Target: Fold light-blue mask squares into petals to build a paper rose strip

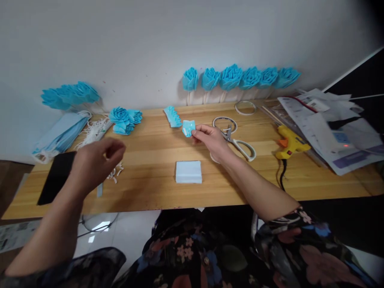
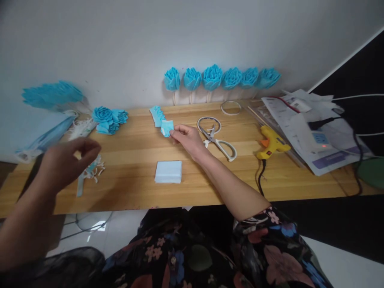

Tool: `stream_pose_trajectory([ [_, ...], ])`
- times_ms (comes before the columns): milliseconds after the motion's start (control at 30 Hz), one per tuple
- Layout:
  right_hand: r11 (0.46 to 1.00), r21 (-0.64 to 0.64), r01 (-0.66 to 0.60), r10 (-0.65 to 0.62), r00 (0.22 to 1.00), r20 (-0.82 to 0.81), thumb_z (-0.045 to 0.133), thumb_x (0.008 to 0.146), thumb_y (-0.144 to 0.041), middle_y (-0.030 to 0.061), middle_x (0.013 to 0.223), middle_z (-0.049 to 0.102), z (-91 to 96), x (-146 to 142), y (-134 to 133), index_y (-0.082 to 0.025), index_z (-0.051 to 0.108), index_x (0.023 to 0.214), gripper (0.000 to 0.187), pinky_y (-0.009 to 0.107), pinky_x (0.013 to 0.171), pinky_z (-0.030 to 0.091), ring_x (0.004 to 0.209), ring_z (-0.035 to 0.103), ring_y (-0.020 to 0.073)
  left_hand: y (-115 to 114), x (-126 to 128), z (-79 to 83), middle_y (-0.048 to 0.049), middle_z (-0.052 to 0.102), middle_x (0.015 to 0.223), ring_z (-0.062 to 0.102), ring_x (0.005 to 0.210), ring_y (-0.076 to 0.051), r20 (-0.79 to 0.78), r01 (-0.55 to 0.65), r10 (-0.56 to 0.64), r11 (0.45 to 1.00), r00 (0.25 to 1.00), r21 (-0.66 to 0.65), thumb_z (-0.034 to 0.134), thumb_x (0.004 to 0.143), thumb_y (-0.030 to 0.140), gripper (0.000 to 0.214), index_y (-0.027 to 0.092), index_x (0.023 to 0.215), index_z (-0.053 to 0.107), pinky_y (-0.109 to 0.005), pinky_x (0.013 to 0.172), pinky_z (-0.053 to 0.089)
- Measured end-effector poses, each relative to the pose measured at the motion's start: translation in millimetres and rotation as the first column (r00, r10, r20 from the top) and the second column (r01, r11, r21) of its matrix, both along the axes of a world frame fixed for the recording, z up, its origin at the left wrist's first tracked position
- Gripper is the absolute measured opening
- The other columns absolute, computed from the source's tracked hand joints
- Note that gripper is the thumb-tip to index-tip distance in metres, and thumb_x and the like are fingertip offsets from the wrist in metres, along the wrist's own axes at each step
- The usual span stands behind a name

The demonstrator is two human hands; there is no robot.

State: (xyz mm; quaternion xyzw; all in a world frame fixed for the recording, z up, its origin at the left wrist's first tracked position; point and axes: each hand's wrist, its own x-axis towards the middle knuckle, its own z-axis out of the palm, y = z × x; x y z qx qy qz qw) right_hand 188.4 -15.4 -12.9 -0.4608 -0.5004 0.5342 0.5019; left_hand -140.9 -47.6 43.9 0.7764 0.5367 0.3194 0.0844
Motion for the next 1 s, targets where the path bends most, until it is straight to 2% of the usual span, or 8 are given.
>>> stream_pose_trajectory([
  [133,1.0,-0.004,-0.014,0.014,0.999,-0.029,0.074,0.071,-0.041,-0.0018,0.068,0.062,2.4,-0.9,-1.1,-0.02,0.067,0.07,0.023,0.027,0.066,0.048,0.063,0.055,0.0114,-27.3,-59.3,-32.4,0.0085,0.061,0.057,0.049,0.052,-0.017,-0.212,0.018,-0.045,0.992,0.976,-0.128,0.067,0.08,0.038,0.011,0.033,0.07,0.067,-0.026,0.052,0.028],
  [200,1.0,-0.005,-0.015,0.015,0.999,-0.034,0.074,0.071,-0.041,-0.0015,0.069,0.063,1.9,-0.7,-0.9,-0.02,0.067,0.071,0.022,0.027,0.066,0.048,0.063,0.056,0.0113,-33.4,-75.9,-45.6,0.0075,0.061,0.062,0.053,0.058,-0.019,-0.278,-0.069,0.019,0.983,0.96,-0.17,0.063,0.084,0.046,0.022,0.034,0.066,0.064,-0.03,0.056,0.031],
  [300,1.0,-0.005,-0.02,0.02,0.999,-0.037,0.074,0.072,-0.04,-0.0019,0.069,0.063,0.1,-0.3,-0.3,-0.02,0.067,0.07,0.021,0.027,0.066,0.047,0.062,0.055,0.0103,-33.6,-80.7,-51.0,0.0034,0.066,0.08,0.062,0.082,-0.03,-0.26,-0.181,0.156,0.981,0.953,-0.073,0.063,0.081,0.053,0.018,0.036,0.077,0.065,-0.04,0.071,0.042],
  [433,0.999,-0.001,-0.046,0.046,0.999,-0.015,0.072,0.073,-0.038,-0.0026,0.065,0.061,-0.3,-1.1,-0.7,-0.019,0.066,0.069,0.02,0.027,0.066,0.045,0.061,0.055,0.0103,-24.7,-42.4,-35.6,-0.0051,0.067,0.12,0.055,0.121,-0.042,-0.123,-0.129,0.135,0.99,0.983,0.056,0.07,0.076,0.048,0.041,0.034,0.114,0.066,-0.056,0.1,0.04],
  [567,0.997,-0.004,-0.076,0.076,0.997,-0.005,0.074,0.071,-0.042,-0.0019,0.07,0.063,1.4,-2.0,-2.9,-0.02,0.067,0.07,0.024,0.027,0.067,0.046,0.063,0.056,0.0113,-7.3,32.6,-23.3,-0.0062,0.073,0.105,0.067,0.088,-0.024,0.241,0.025,0.023,0.98,0.97,-0.196,0.067,0.083,0.043,0.027,0.025,0.104,0.072,-0.038,0.081,0.052],
  [700,0.992,0.014,-0.123,0.122,0.991,0.055,0.072,0.075,-0.043,-0.0018,0.068,0.062,1.6,-1.1,-4.5,-0.019,0.066,0.07,0.025,0.027,0.068,0.046,0.064,0.055,0.0116,23.1,95.5,-33.0,-0.0069,0.075,0.092,0.065,0.082,-0.019,0.478,0.291,-0.081,0.876,0.875,-0.385,0.068,0.082,0.047,0.03,0.02,0.093,0.076,-0.03,0.074,0.051],
  [867,0.99,0.034,-0.137,0.133,0.987,0.086,0.071,0.077,-0.044,-0.0018,0.067,0.061,-0.5,0.5,-3.8,-0.019,0.067,0.072,0.026,0.027,0.067,0.043,0.065,0.053,0.0121,54.9,123.5,-51.7,-0.0033,0.067,0.07,0.055,0.061,-0.012,0.679,0.45,-0.016,0.761,0.734,-0.468,0.073,0.074,0.05,0.031,0.018,0.075,0.072,-0.026,0.06,0.044],
  [1000,0.988,0.038,-0.146,0.143,0.987,0.076,0.073,0.077,-0.044,-0.0018,0.067,0.061,-0.7,0.7,-3.4,-0.019,0.067,0.072,0.027,0.026,0.067,0.042,0.065,0.053,0.0119,59.3,128.3,-53.7,0.0,0.06,0.061,0.051,0.057,-0.011,0.705,0.469,0.005,0.744,0.709,-0.477,0.078,0.068,0.04,0.024,0.018,0.067,0.067,-0.025,0.057,0.041],
])
